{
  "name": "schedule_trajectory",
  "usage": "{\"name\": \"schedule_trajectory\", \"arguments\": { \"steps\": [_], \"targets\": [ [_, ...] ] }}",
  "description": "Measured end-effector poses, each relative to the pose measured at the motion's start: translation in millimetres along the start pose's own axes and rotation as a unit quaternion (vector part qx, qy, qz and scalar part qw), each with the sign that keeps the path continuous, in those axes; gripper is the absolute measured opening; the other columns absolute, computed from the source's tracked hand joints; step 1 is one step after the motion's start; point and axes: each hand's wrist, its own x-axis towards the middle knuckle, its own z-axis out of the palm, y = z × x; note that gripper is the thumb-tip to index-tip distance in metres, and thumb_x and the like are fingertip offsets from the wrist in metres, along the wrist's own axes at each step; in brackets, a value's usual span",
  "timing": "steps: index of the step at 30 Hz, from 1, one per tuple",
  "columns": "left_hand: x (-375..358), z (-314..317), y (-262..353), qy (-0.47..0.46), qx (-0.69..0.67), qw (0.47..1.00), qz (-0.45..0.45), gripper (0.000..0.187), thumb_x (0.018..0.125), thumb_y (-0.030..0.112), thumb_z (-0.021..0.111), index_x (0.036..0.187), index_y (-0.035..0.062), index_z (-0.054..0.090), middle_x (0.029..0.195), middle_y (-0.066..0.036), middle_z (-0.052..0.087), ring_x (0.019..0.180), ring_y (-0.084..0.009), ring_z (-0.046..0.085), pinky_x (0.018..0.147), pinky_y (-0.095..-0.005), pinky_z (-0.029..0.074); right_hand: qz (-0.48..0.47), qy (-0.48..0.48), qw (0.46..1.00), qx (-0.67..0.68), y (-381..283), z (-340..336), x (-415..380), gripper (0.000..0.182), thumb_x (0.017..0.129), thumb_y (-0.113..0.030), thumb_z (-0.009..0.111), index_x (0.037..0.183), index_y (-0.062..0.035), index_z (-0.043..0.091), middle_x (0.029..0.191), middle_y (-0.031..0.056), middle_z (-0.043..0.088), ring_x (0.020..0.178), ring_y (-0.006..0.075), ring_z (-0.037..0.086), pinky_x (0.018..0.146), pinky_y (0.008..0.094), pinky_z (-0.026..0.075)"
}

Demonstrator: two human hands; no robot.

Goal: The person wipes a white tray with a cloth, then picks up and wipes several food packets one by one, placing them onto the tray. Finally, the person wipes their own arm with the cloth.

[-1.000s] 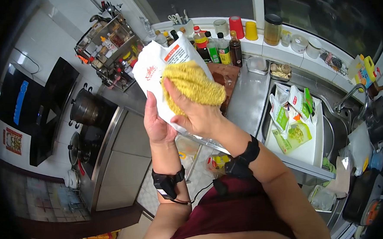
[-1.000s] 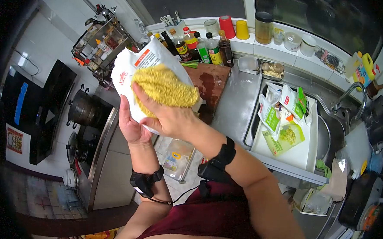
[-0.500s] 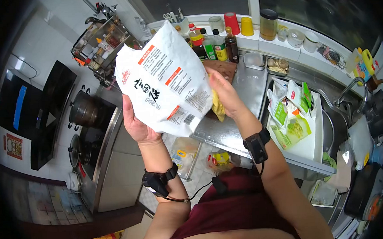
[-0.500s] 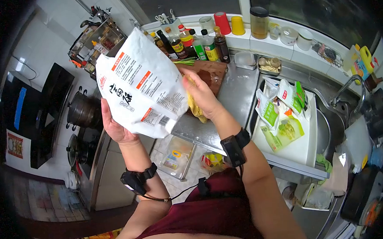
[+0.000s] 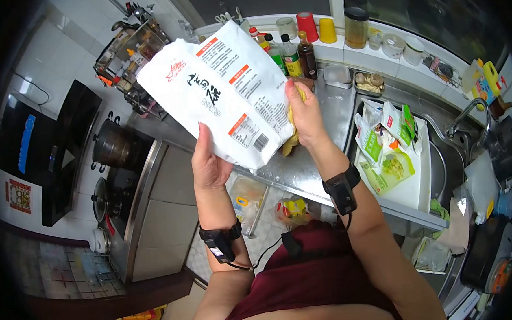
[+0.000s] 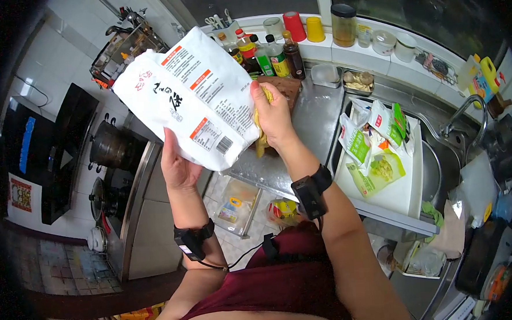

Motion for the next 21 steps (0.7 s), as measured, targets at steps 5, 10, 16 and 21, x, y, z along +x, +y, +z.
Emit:
{"name": "schedule_trajectory", "arguments": {
  "steps": [5,10,16,21],
  "targets": [
    [-1.8,7.8,1.7,-0.002,-0.037,0.999,0.01,0.053,0.098,0.035,0.034,0.138,0.0005,0.027,0.136,-0.016,0.042,0.123,-0.0307,0.044,0.101,-0.0468,0.037,-0.154,0.039,0.943,-0.293,7.1,-17.8,4.1,0.034,0.09,-0.035,0.058,0.09,-0.0006,0.06,0.076,0.0062,0.063,0.069,0.0119,0.058,0.064,0.0265,0.046],
    [-4.9,4.2,16.1,-0.022,-0.098,0.993,0.064,0.055,0.098,0.036,0.034,0.139,0.0008,0.026,0.138,-0.019,0.038,0.126,-0.0331,0.04,0.103,-0.0498,0.034,-0.14,0.092,0.955,-0.243,-8.8,-35.6,1.4,0.035,0.094,-0.037,0.049,0.098,-0.003,0.058,0.084,0.007,0.063,0.077,0.0155,0.06,0.07,0.0288,0.047],
    [3.0,23.3,4.1,-0.003,-0.104,0.986,0.129,0.056,0.098,0.038,0.033,0.139,0.0016,0.025,0.14,-0.016,0.037,0.126,-0.0319,0.04,0.104,-0.0488,0.033,-0.069,-0.084,0.991,0.072,-3.5,13.9,-43.0,0.057,0.099,-0.037,0.028,0.143,-0.0035,0.015,0.145,0.0134,0.022,0.133,0.0208,0.024,0.109,0.0319,0.02],
    [6.2,49.4,-14.0,0.076,-0.05,0.978,0.188,0.053,0.098,0.039,0.032,0.137,0.0021,0.029,0.135,-0.013,0.042,0.122,-0.0265,0.044,0.102,-0.0421,0.037,-0.095,-0.14,0.985,-0.042,5.6,37.9,-82.0,0.062,0.1,-0.03,0.027,0.143,0.0008,-0.005,0.151,0.0154,0.002,0.138,0.0217,0.005,0.11,0.0307,0.007]
  ]
}}
